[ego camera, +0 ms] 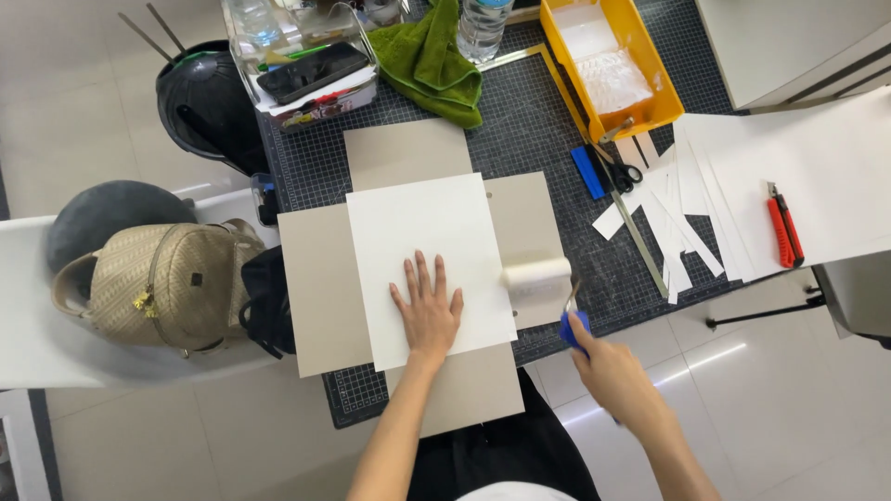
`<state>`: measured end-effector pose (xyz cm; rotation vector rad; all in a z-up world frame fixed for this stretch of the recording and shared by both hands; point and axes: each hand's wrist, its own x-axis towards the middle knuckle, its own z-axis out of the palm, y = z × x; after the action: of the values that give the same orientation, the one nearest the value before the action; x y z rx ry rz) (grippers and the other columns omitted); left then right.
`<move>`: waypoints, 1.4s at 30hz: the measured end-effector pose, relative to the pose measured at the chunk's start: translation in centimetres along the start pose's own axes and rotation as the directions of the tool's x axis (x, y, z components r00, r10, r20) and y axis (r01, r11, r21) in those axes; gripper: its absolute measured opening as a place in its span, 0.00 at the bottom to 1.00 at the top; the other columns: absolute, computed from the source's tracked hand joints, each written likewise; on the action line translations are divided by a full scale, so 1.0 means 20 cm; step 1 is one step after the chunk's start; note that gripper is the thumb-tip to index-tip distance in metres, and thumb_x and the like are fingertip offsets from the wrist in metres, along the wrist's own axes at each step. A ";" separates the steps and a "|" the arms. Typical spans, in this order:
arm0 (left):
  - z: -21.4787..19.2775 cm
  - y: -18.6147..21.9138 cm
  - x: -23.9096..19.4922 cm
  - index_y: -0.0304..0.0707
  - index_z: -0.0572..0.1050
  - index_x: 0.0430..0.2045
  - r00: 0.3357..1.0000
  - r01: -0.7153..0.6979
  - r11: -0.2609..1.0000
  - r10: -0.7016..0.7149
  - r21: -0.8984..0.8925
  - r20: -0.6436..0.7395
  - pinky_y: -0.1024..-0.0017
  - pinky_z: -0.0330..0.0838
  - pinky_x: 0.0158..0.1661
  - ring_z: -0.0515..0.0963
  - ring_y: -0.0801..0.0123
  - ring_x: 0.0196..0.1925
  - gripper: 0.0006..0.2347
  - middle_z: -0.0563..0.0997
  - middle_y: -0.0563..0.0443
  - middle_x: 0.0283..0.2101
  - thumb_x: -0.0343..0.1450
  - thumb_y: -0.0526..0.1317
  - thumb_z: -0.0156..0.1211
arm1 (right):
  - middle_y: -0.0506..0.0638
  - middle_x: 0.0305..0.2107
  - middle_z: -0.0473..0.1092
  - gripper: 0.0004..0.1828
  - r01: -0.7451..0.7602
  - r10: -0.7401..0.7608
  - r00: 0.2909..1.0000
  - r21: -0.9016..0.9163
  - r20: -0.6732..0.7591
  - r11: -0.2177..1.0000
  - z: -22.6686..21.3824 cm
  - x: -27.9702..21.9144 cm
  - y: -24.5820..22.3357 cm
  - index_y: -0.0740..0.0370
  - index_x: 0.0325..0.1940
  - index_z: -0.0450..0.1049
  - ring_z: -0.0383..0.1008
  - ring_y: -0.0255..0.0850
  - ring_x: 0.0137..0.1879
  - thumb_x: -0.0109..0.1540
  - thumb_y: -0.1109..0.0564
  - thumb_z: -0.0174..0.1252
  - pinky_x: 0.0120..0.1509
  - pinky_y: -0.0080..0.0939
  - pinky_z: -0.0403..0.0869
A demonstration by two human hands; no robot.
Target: Pressing and smoothing a white lining sheet onto a cardboard template using a scraper tool.
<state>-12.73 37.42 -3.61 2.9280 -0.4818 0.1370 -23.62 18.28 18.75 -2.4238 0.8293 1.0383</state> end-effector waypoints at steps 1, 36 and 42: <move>-0.02 0.00 0.01 0.49 0.46 0.73 1.000 0.001 1.000 -0.001 -0.001 -0.005 0.35 0.47 0.65 0.43 0.48 0.78 0.31 0.43 0.41 0.77 0.75 0.57 0.40 | 0.55 0.24 0.74 0.32 0.002 -0.002 1.000 -0.001 -0.005 1.000 -0.04 0.07 -0.07 0.37 0.78 0.46 0.72 0.50 0.31 0.68 0.49 0.37 0.41 0.48 0.69; -0.03 0.00 0.01 0.50 0.52 0.71 0.993 0.014 0.997 -0.004 -0.079 0.121 0.32 0.37 0.64 0.43 0.47 0.77 0.27 0.47 0.38 0.76 0.75 0.54 0.38 | 0.71 0.45 0.76 0.29 0.088 -0.100 0.991 -0.129 -0.087 0.988 -0.50 0.26 -0.46 0.50 0.73 0.62 0.81 0.50 0.23 0.65 0.53 0.49 0.35 0.51 0.80; -0.04 0.00 0.01 0.50 0.52 0.71 0.991 0.018 0.996 -0.005 -0.089 0.134 0.32 0.38 0.64 0.43 0.47 0.77 0.27 0.47 0.38 0.76 0.75 0.54 0.38 | 0.71 0.41 0.77 0.31 0.104 -0.116 0.987 -0.107 -0.114 0.989 -0.48 0.29 -0.44 0.51 0.74 0.60 0.81 0.50 0.24 0.65 0.53 0.49 0.35 0.49 0.80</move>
<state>-12.57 37.44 -2.73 2.8626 -0.4771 -0.0809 -9.70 17.56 21.78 -2.6065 0.6872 0.9211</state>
